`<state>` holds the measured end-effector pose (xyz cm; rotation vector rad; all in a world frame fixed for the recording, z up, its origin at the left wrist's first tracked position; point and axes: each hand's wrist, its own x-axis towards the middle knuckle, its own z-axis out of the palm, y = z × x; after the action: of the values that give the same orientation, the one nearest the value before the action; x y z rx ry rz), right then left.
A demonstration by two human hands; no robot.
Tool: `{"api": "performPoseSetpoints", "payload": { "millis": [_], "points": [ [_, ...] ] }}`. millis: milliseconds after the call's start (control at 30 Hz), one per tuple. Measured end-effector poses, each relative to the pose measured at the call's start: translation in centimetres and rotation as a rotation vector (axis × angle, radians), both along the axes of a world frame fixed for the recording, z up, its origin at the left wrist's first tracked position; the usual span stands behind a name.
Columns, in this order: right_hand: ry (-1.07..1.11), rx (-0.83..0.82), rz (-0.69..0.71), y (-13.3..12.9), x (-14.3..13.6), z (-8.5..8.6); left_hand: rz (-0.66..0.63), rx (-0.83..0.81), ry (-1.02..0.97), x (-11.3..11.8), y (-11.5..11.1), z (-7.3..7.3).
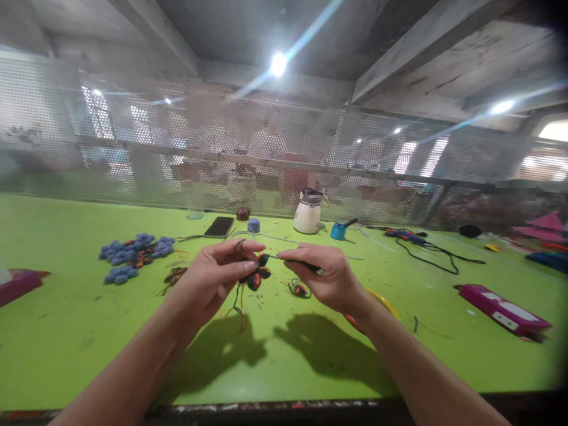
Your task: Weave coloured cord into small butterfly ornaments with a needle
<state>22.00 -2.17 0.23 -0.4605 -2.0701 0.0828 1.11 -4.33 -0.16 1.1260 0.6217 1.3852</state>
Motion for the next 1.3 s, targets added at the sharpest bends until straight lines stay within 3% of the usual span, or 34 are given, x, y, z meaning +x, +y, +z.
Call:
{"api": "performPoseSetpoints", "payload": {
  "millis": [667, 767, 967, 1100, 1300],
  "points": [
    [0.022, -0.163, 0.062, -0.6, 0.5, 0.8, -0.035, 0.12, 0.053, -0.2, 0.2, 0.2],
    [0.066, -0.352, 0.117, -0.5, 0.3, 0.5, -0.068, 0.082, 0.055, -0.2, 0.4, 0.1],
    [0.294, -0.951, 0.312, -0.1, -0.6, -0.8, -0.075, 0.014, 0.037, 0.2, 0.6, -0.3],
    [0.368, -1.081, 0.293, -0.2, -1.0, -0.9, 0.003, 0.036, 0.038, 0.5, 0.8, -0.3],
    [0.361, -1.122, 0.257, -0.1, -0.9, -0.7, 0.049, 0.108, 0.099, 0.7, 1.0, -0.4]
  ]
}}
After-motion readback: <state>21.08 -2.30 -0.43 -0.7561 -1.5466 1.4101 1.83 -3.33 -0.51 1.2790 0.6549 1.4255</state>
